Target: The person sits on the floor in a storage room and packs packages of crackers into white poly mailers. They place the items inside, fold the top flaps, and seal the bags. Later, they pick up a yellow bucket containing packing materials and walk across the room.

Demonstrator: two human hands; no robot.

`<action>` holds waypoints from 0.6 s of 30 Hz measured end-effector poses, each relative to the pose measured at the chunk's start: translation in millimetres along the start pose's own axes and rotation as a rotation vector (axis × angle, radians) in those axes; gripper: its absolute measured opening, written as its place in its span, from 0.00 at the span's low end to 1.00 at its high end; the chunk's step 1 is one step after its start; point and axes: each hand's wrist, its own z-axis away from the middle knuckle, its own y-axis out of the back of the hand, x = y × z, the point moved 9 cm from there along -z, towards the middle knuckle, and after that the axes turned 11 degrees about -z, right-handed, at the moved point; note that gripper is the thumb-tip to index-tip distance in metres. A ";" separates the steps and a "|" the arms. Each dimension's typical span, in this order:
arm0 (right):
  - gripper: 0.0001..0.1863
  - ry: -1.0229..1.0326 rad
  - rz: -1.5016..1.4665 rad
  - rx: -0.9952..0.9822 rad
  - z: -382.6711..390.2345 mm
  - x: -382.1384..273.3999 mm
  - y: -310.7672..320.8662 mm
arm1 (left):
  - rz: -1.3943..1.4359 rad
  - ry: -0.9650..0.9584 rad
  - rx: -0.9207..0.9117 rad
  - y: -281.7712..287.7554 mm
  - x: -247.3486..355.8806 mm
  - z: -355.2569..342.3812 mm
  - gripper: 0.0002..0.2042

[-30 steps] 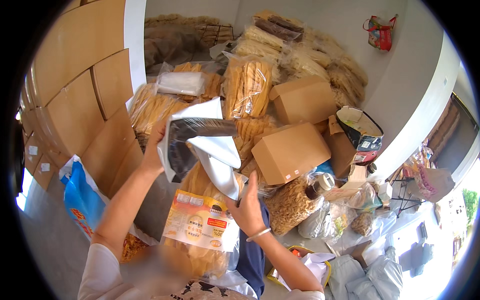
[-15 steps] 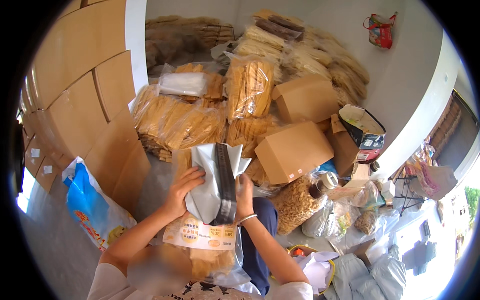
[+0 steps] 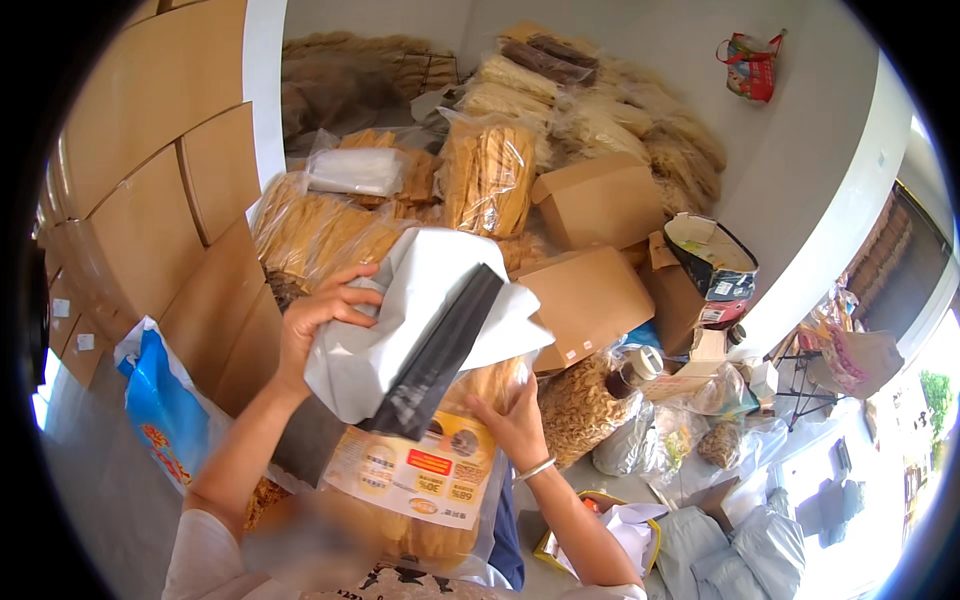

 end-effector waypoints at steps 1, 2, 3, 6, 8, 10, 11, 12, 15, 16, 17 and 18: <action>0.40 -0.010 -0.096 0.002 1.3 19.8 9.0 | 0.023 -0.036 -0.044 1.9 1.0 -7.8 0.09; 0.39 0.092 0.092 0.076 5.3 22.8 30.5 | 0.055 -0.075 -0.087 -0.3 1.6 -14.2 0.09; 0.38 0.192 0.287 0.155 12.0 20.8 55.1 | 0.053 -0.079 -0.169 -7.4 4.9 -20.7 0.07; 0.40 0.373 0.124 0.235 17.5 -50.6 59.3 | 0.076 -0.078 -0.292 -16.2 2.1 -23.5 0.07; 0.40 0.502 0.321 0.118 21.1 -126.5 38.2 | 0.069 -0.103 -0.350 -18.5 7.3 -25.3 0.07; 0.35 0.603 0.665 -0.096 22.2 -159.8 -13.9 | 0.072 -0.116 -0.393 -17.9 14.7 -24.9 0.07; 0.33 0.648 0.854 -0.195 21.1 -165.2 -30.9 | 0.101 -0.132 -0.404 -23.5 18.7 -27.0 0.07; 0.30 0.710 0.874 -0.263 17.2 -167.2 -37.2 | 0.128 -0.145 -0.416 -27.6 22.6 -29.2 0.07; 0.18 0.880 0.830 -0.323 -4.3 -159.3 -26.5 | -0.051 -0.192 -0.340 -21.3 35.3 -47.7 0.03; 0.18 0.920 0.697 -0.162 -13.3 -168.3 -7.0 | -0.159 -0.196 -0.297 -13.8 34.1 -53.1 0.03; 0.18 0.975 0.737 -0.019 -9.7 -189.0 1.2 | -0.348 -0.302 -0.147 -0.1 36.1 -57.1 0.04; 0.18 1.026 0.776 0.127 1.1 -214.2 8.5 | -0.463 -0.323 -0.045 14.0 35.6 -61.4 0.05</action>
